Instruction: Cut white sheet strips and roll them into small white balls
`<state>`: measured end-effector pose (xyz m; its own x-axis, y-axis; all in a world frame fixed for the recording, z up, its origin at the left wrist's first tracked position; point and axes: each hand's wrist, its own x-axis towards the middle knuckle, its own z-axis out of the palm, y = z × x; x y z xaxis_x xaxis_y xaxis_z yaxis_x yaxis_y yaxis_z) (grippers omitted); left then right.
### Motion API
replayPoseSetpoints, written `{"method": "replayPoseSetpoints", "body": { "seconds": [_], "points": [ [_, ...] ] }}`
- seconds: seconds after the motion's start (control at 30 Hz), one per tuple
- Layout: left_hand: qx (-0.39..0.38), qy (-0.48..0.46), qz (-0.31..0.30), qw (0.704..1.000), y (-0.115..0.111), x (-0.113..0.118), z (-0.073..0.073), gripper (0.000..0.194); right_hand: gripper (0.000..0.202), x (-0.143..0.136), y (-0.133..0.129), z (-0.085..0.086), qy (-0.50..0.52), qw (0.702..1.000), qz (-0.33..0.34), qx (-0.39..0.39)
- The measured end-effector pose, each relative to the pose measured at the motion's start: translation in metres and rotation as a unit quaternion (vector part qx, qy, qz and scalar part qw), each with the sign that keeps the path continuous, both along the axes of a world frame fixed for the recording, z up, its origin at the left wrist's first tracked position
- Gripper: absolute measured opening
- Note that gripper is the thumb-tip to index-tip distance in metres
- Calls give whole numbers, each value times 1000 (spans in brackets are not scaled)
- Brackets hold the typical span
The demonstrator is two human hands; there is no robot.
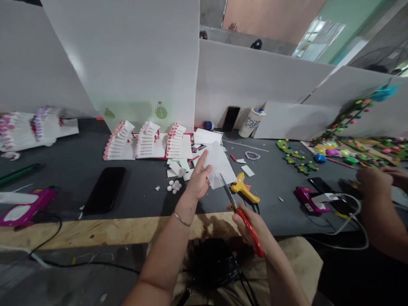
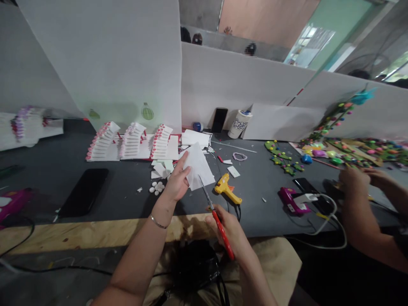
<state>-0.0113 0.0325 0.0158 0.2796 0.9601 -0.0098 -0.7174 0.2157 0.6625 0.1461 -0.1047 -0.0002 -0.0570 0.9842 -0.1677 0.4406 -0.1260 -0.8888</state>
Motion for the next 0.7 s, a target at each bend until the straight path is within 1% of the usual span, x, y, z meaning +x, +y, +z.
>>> {"method": "replayPoseSetpoints", "body": {
  "seconds": [0.13, 0.33, 0.43, 0.53, 0.63, 0.7],
  "points": [
    [-3, -1, 2, 1000, 0, 0, 0, 63, 49, -1, 0, 0, -30, 999, -24, -5],
    [-10, 5, -7, 1000, -1, -1, 2, 64, 50, -4, 1, 2, -27, 999, -41, -21],
    [-16, 6, -2, 1000, 0, 0, 3, 64, 48, -5, 1, 3, -37, 998, -49, -17],
    [-20, 1, 6, 1000, 0, 0, 2, 60, 52, -7, 1, 5, -39, 997, -60, -37],
    [-11, -9, 24, 1000, 1, 0, 1, 56, 53, -7, 0, 8, -39, 996, -58, -51],
    [-1, -13, 26, 1000, 1, 0, 0, 58, 51, -7, -1, 9, -42, 997, -54, -44]
  ]
}}
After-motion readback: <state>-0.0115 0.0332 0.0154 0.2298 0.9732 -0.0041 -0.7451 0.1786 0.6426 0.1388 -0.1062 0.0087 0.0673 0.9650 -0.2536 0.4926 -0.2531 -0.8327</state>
